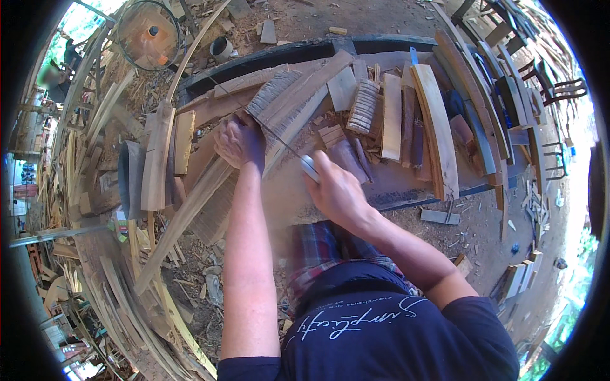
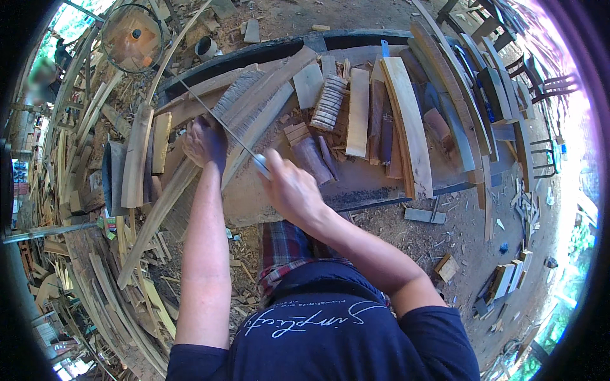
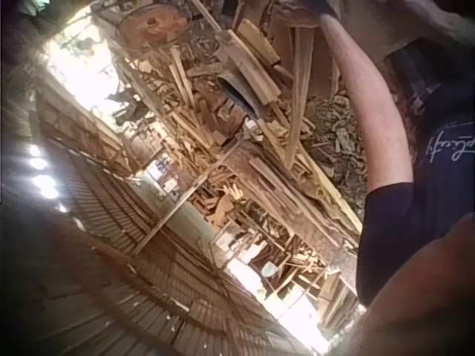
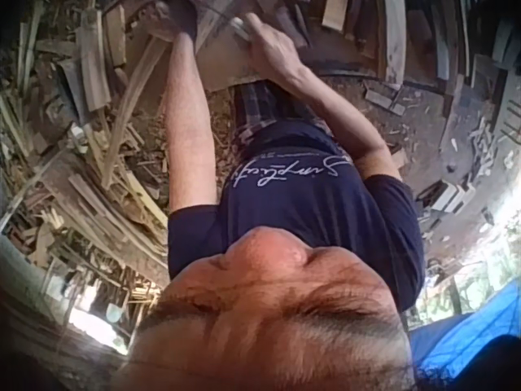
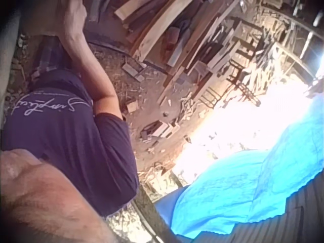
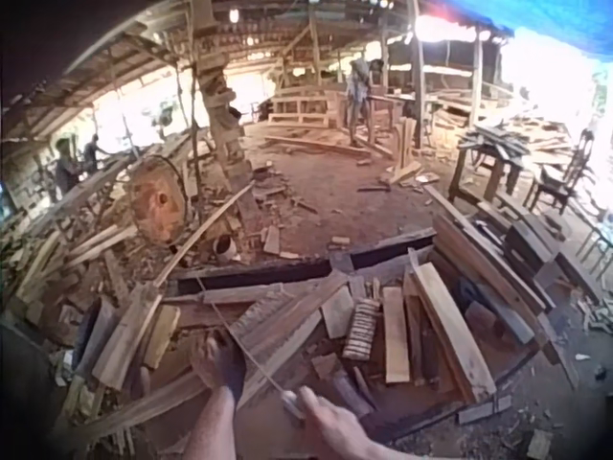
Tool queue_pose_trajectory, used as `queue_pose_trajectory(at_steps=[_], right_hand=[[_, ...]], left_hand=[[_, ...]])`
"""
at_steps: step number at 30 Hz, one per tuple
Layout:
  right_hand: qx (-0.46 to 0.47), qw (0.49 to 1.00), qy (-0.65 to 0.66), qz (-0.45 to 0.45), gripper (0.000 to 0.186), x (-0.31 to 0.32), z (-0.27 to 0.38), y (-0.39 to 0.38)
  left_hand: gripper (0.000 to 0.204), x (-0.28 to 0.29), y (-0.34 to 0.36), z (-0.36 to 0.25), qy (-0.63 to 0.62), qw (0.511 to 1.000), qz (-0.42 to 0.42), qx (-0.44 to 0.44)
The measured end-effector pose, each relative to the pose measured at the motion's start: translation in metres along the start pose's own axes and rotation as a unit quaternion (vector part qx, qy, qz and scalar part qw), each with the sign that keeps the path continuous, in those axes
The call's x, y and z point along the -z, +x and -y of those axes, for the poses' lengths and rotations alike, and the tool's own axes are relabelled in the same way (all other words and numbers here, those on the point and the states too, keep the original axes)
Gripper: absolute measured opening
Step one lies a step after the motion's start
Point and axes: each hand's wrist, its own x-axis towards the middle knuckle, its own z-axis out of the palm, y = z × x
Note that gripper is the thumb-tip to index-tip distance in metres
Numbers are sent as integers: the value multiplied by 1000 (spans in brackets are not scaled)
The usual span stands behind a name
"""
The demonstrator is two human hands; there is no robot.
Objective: Sawing a wood plank by hand on a workbench in a workshop.
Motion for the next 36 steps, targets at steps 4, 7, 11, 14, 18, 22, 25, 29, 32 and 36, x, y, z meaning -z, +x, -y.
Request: queue_pose_trajectory(at_steps=[4, 7, 11, 14, 18, 22, 25, 29, 32, 36], right_hand=[[39, 998, 24, -37, 24, 1, 11, 3], [-4, 999, 28, -27, 23, 24, 7, -35], [-12, 1000, 25, -1, 25, 24, -4, -42], [-16, 998, 52, -3, 25, 5, 1, 0], [28, 998, 38, -39, 23, 2, 3, -2], [-31, 999, 35, 1, 24, 42, 9, -47], [15, 999, 29, -35, 25, 43, 22, -25], [35, 998, 30, -29, 24, 8, 24, 18], [74, 994, 15, -78, 22, -1, 11, -4], [-31, 999, 29, -20, 23, 16, -14, -59]], left_hand=[[33, 1, 5, 0, 3, 1000, 22, 10], [32, -5, 7, 4, 5, 999, 27, 19], [30, -7, 6, 8, 9, 999, -2, -32], [30, -1, 5, 4, -17, 1000, 8, -17], [30, 2, 6, -1, -13, 1000, -10, 20], [30, -18, 10, 12, 18, 999, 22, 20], [31, -33, 12, 22, 0, 1000, 30, 8], [27, -33, 8, 19, 13, 998, -47, 32], [26, -29, 2, 10, 16, 996, -82, 13], [24, -23, 5, 8, -16, 998, 18, 52]])
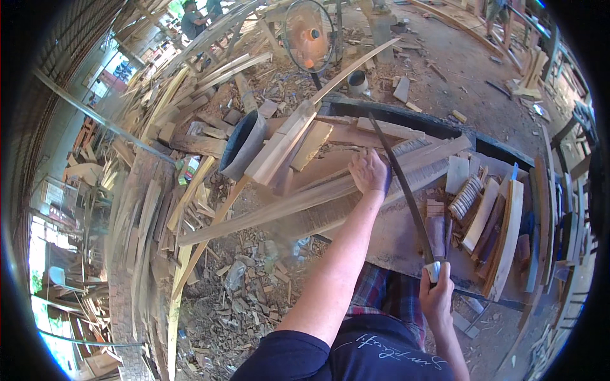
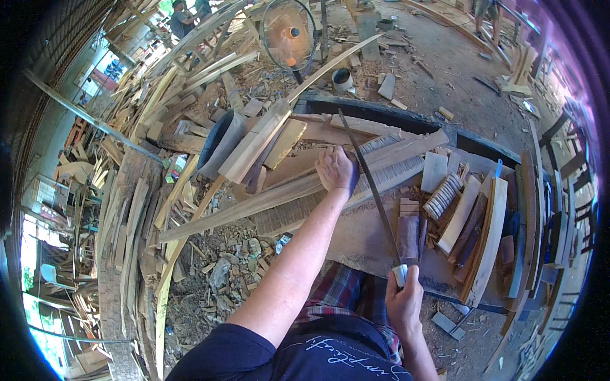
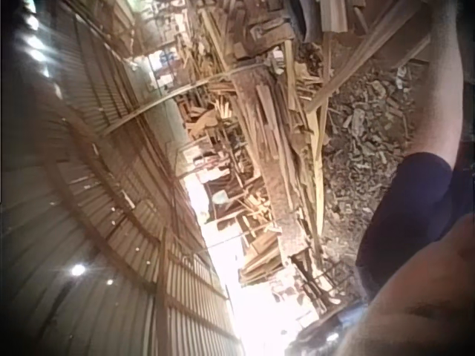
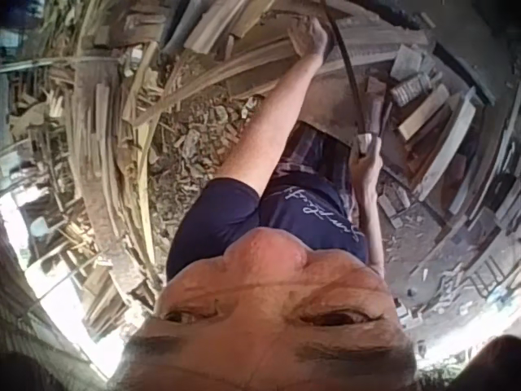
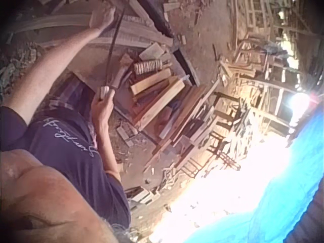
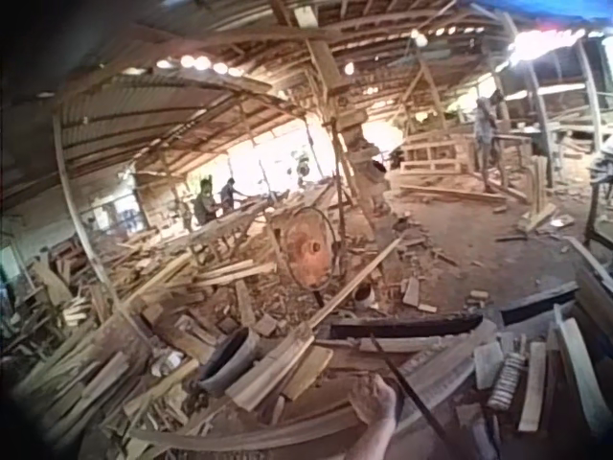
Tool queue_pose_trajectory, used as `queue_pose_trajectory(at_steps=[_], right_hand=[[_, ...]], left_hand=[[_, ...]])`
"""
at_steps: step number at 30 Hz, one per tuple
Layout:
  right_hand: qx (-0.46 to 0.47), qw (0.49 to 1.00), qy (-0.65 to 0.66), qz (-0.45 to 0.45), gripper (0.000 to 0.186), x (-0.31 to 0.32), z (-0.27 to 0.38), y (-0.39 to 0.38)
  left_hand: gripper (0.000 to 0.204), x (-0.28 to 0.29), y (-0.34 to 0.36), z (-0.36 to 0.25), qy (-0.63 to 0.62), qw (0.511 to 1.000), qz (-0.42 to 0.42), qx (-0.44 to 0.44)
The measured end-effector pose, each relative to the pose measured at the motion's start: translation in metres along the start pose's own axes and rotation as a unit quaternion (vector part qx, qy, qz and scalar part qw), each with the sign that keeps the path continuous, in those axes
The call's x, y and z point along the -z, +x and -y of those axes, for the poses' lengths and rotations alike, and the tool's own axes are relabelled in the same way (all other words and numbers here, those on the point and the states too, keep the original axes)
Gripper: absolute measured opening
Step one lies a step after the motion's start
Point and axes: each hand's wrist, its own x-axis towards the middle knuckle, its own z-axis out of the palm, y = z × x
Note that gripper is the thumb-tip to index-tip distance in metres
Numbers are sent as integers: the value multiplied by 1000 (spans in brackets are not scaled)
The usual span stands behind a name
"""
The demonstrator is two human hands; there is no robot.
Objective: Sawing a wood plank by hand on a workbench in a workshop.
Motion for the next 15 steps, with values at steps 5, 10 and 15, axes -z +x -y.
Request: queue_pose_trajectory(at_steps=[5, 10, 15], right_hand=[[127, 991, -23, -37, 24, -18, 10, 53], [95, 994, -37, -37, 26, -18, 21, 41], [42, 999, 10, -12, 23, -2, 9, 9]], left_hand=[[22, 11, -5, -2, 0, 997, -63, -46], [24, 12, -1, -4, -14, 1000, -13, 7], [24, 3, -2, 1, -28, 999, -31, -15]])
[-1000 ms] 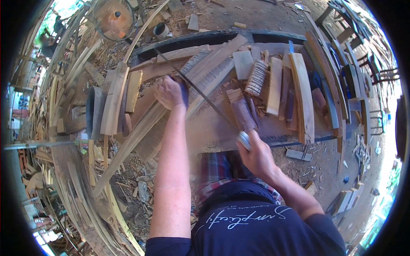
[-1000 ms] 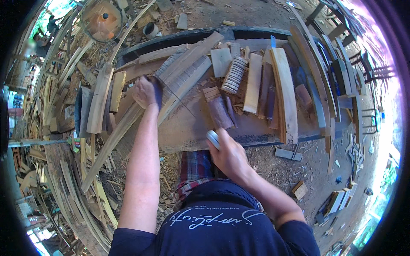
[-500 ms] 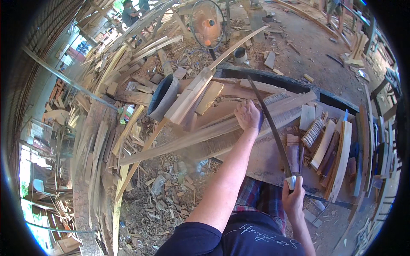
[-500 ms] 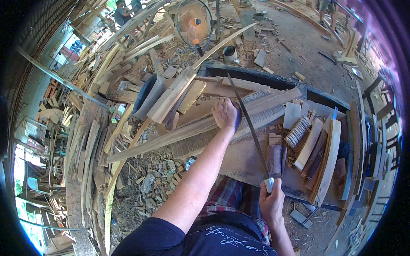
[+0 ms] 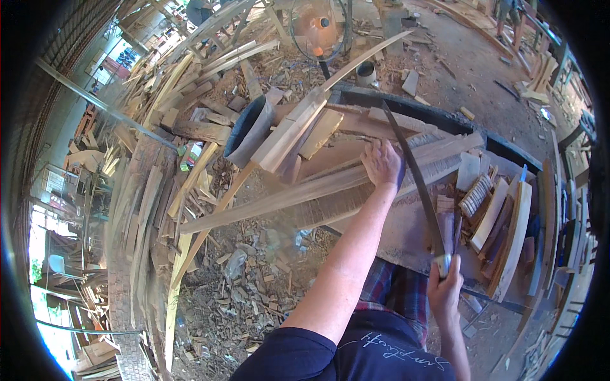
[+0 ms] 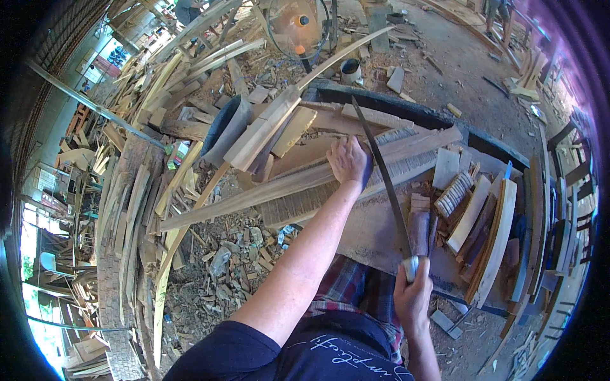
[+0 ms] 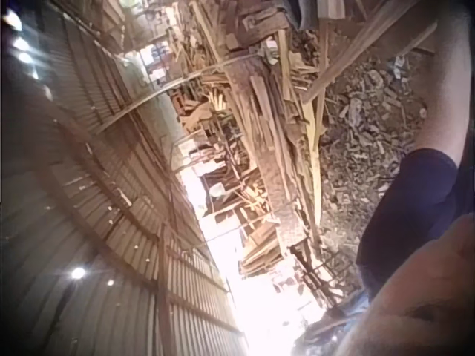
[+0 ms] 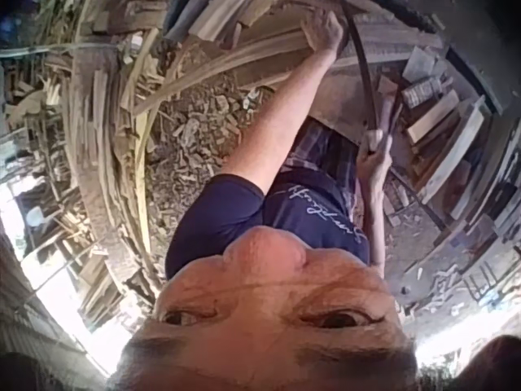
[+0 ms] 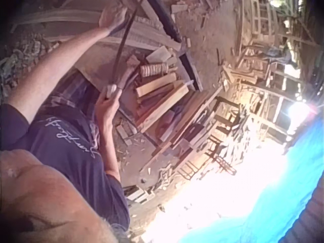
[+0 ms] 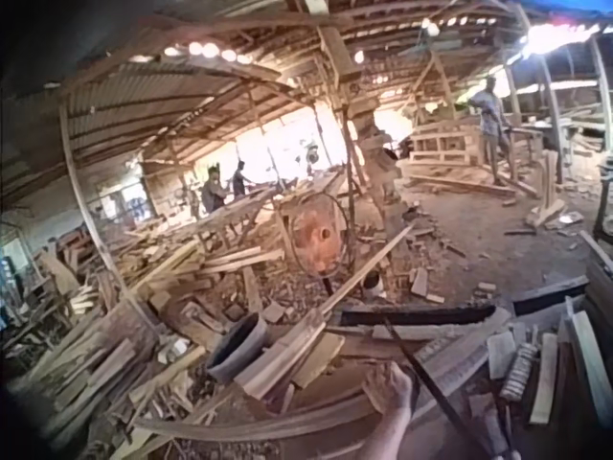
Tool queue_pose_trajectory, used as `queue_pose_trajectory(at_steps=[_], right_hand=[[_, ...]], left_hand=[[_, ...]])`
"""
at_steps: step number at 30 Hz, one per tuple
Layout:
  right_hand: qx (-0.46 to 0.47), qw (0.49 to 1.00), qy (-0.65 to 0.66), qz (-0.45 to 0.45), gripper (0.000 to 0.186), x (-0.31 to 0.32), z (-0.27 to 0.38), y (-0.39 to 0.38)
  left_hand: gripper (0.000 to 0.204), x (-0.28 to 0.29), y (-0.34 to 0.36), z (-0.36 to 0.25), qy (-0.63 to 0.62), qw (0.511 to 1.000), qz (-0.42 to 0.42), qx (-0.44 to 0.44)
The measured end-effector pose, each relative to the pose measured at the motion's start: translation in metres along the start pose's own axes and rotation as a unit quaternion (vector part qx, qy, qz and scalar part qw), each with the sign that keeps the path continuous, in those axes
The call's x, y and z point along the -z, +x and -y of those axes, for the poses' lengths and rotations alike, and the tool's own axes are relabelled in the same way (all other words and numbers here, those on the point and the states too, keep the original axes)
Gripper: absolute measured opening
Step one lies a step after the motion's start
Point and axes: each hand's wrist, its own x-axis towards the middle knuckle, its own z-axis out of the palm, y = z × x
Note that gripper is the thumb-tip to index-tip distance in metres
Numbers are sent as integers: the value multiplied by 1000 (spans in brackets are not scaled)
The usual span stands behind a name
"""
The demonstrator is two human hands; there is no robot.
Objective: Sawing a wood plank by hand on a workbench in a workshop.
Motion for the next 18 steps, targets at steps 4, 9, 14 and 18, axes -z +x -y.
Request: queue_pose_trajectory(at_steps=[4, 9, 14, 18], right_hand=[[18, 1000, -15, 18, 28, -19, -1, 46], [34, 999, -19, -38, 27, -19, -4, 24], [-52, 998, 23, 2, 22, -2, 0, 3], [72, 997, -26, -7, 27, -23, 6, 55]], left_hand=[[23, 4, -2, -2, 7, 1000, -12, -3], [24, 7, 3, -3, 18, 997, 65, 33], [20, 4, 1, 0, 7, 999, 32, -1], [20, 6, -1, -3, -4, 1000, -12, -15]])
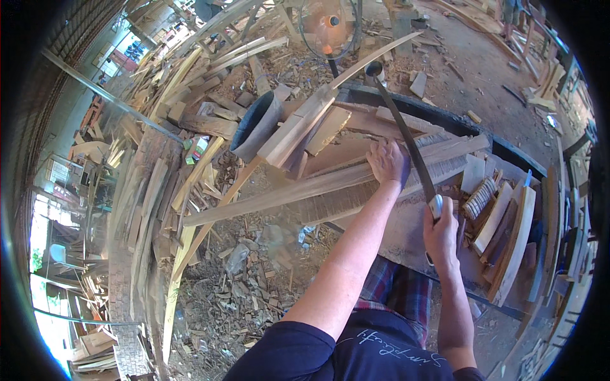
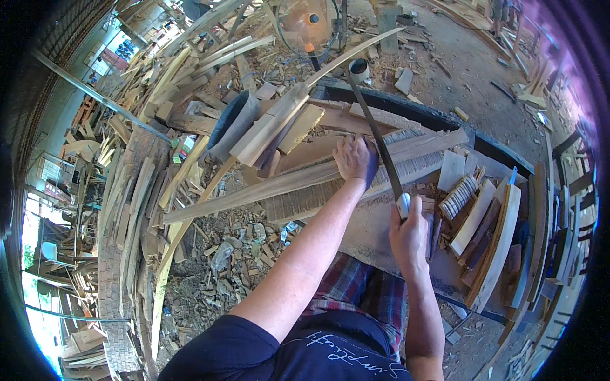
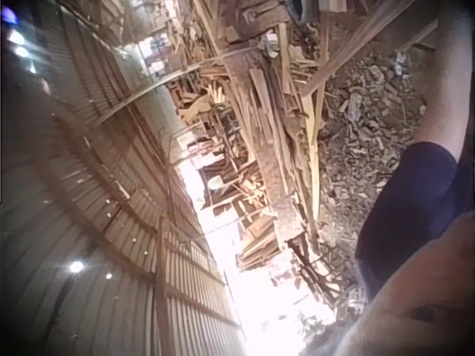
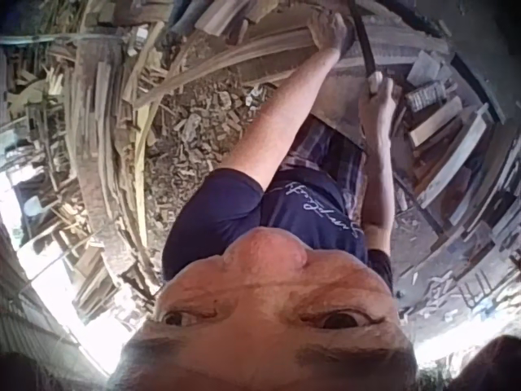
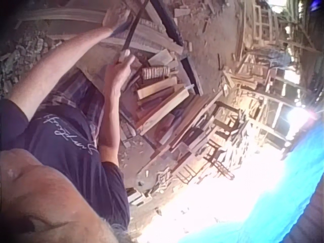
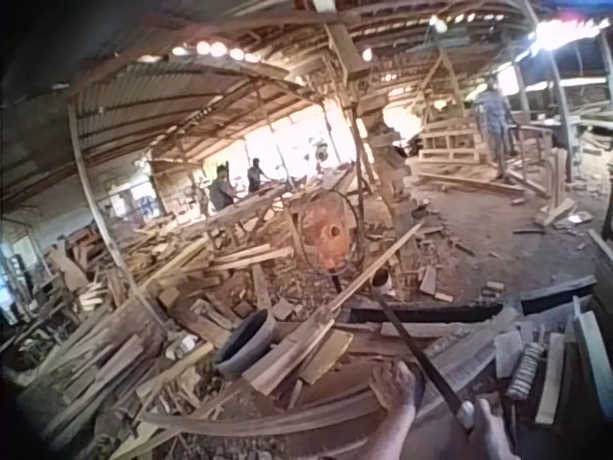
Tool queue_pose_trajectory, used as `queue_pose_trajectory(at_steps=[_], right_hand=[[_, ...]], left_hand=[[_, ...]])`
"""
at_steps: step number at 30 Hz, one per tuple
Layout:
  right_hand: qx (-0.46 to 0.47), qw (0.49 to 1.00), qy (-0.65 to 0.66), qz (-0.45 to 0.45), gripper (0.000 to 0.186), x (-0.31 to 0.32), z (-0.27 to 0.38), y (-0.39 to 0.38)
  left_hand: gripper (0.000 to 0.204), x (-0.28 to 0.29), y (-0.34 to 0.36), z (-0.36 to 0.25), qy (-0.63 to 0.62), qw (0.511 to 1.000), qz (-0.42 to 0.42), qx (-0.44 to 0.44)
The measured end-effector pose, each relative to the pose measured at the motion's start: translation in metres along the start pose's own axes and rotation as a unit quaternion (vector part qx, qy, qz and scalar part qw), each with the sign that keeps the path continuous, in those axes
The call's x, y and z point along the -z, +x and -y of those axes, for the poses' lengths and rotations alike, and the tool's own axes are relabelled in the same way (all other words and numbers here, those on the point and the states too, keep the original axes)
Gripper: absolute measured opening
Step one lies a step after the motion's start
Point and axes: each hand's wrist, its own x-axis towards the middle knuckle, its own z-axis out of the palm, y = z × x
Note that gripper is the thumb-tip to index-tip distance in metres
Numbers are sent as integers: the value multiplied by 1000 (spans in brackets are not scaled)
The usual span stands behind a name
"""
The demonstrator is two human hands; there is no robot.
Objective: Sawing a wood plank by hand on a workbench in a workshop.
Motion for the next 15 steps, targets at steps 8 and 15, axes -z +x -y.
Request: queue_pose_trajectory(at_steps=[8, 15], right_hand=[[-84, 995, 55, 8, 24, 28, 25, -53], [6, 1000, -23, -8, 24, -2, -8, -13]], left_hand=[[20, 0, 1, 1, 10, 1000, 13, 2], [26, 1, -4, 5, -4, 999, -5, -51]])
